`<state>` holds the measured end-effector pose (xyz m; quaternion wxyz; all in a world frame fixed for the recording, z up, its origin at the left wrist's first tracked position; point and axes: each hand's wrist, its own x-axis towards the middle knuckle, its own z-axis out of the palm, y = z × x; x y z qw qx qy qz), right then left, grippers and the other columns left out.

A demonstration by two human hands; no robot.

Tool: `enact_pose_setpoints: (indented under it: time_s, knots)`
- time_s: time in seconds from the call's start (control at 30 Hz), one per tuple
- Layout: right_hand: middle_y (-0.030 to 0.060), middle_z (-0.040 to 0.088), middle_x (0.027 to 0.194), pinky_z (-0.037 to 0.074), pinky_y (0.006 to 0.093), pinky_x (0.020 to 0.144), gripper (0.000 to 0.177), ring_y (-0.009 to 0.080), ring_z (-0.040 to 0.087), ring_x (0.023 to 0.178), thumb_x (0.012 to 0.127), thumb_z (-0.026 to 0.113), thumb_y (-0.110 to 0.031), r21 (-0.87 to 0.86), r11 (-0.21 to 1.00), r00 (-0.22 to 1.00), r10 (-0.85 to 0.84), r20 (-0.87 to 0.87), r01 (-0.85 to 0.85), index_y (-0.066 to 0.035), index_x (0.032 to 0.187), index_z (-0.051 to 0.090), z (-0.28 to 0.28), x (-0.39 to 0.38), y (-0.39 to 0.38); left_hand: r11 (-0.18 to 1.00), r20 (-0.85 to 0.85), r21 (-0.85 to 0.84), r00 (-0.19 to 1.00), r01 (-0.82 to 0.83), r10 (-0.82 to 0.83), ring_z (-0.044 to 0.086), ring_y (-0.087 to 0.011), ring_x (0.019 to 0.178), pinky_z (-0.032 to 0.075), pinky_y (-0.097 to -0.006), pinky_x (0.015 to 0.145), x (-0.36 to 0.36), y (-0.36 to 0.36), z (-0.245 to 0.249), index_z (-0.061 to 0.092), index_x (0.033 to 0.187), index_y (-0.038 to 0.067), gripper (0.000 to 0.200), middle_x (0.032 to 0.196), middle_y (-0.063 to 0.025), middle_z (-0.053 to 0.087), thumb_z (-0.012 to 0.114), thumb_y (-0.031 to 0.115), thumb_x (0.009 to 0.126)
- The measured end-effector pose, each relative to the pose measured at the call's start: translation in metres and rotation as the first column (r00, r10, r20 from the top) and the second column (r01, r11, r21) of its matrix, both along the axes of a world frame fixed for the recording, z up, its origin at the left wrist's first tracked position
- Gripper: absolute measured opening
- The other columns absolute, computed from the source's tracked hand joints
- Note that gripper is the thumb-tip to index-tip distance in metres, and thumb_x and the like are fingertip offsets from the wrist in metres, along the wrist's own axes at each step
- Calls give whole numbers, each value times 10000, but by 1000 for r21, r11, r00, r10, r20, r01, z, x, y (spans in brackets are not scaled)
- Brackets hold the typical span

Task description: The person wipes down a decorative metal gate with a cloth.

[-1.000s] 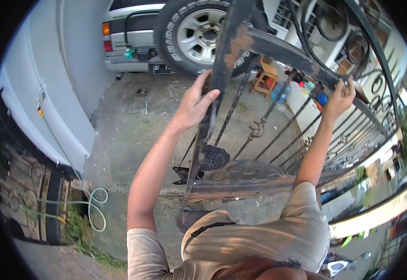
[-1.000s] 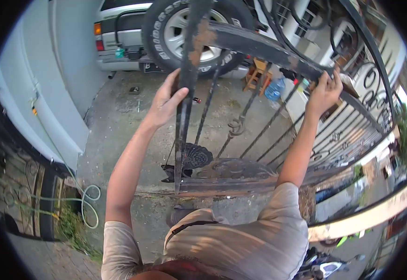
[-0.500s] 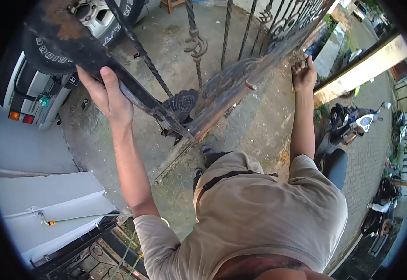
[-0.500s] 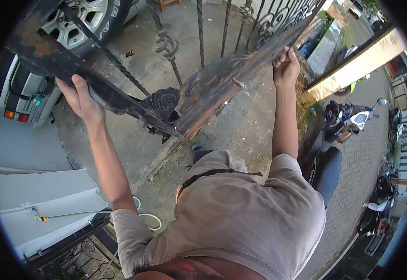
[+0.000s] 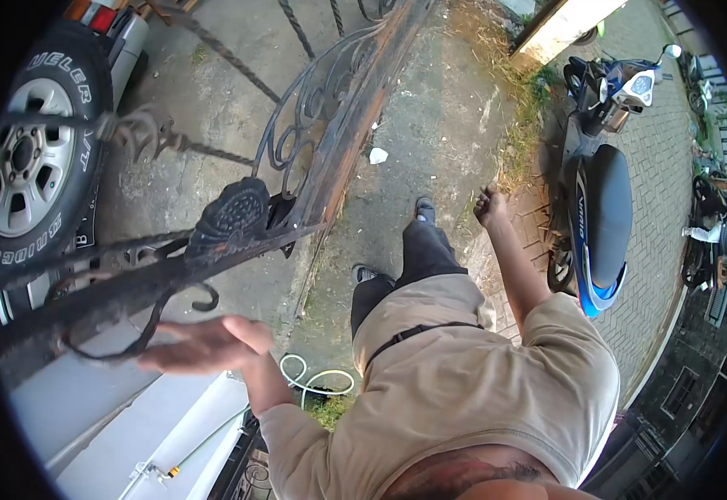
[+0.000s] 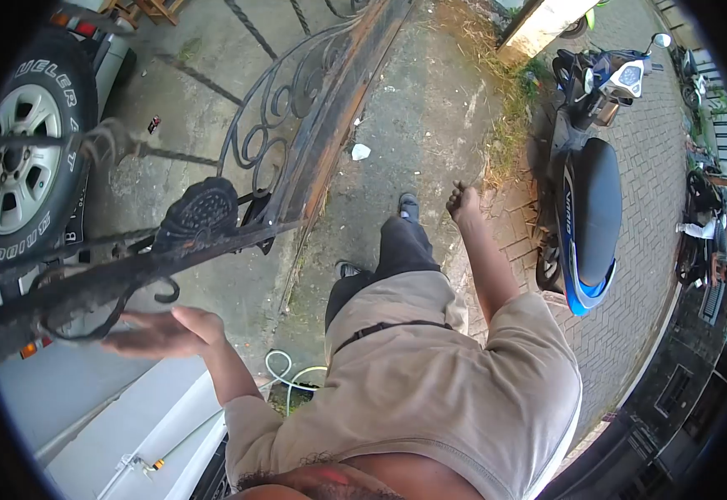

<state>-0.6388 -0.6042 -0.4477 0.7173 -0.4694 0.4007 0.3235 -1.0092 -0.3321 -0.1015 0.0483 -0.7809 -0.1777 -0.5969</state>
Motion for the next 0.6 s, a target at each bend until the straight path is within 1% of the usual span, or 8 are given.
enact_pose_setpoints:
  time_s: [0.07,0.13,0.2,0.27,0.3,0.37,0.47,0.6]
  knots:
    - [-26,387,533,279,269,389,148,118,344,418,910,474,-214,-146,926,936,351,-15,-349,-113,901,582,-80,21,16,990,-86,121,994,78,-68,193,-313,1390,178,-508,1127,11,-11,-48,180,1454,73,700,1508,-150,167,556,204,878]
    - [5,497,570,350,287,404,211,123,428,437,896,520,-262,-291,710,746,665,-22,-641,-79,902,623,-151,36,40,910,-233,340,958,240,-165,302,-360,1342,255,-552,1093,31,-20,-103,355,1407,149,587,1457,-128,310,565,193,860]
    - [113,635,681,492,364,500,274,221,598,519,834,527,-219,-530,347,442,895,-58,-774,-8,958,650,-229,44,66,890,-437,-293,779,349,-450,437,-361,1235,311,-522,1077,51,-51,-155,542,1230,129,403,1297,-112,494,578,149,829]
    - [150,686,855,541,364,614,288,251,669,696,851,575,-287,-503,-290,-136,938,-320,-815,-38,953,677,-353,57,85,675,-487,-709,551,203,-678,503,-316,1171,339,-494,1056,78,-68,-219,606,1114,125,299,1159,-99,573,611,142,816]
    - [150,686,855,541,364,614,288,251,669,696,851,575,-287,-484,-303,-152,933,-325,-821,-38,953,677,-382,62,97,670,-492,-719,548,182,-677,503,-316,1171,339,-494,1056,93,-71,-252,606,1114,125,299,1159,-99,573,611,142,816]
    - [185,666,1015,523,416,787,316,326,649,926,845,594,-304,-682,-542,-537,805,-253,-491,-53,1024,663,-420,53,140,544,-549,-836,138,-71,-825,510,-257,1157,369,-473,1011,109,-72,-315,591,1173,143,335,1183,-67,575,603,211,845]
    - [201,614,1142,460,458,912,380,361,566,1105,835,555,-269,-581,-478,-444,870,-213,-659,-50,1142,594,-434,55,217,572,-590,-778,-8,-260,-807,526,-235,1129,403,-451,950,98,-81,-403,591,1165,131,331,1209,-62,566,607,235,851]
    - [185,552,1248,467,466,911,427,358,558,1111,831,571,-224,-579,-372,-353,924,-150,-726,-112,1242,530,-507,36,263,472,-540,-774,52,-421,-840,536,-237,1116,411,-442,933,80,-97,-472,597,1152,129,309,1201,-53,569,596,234,861]
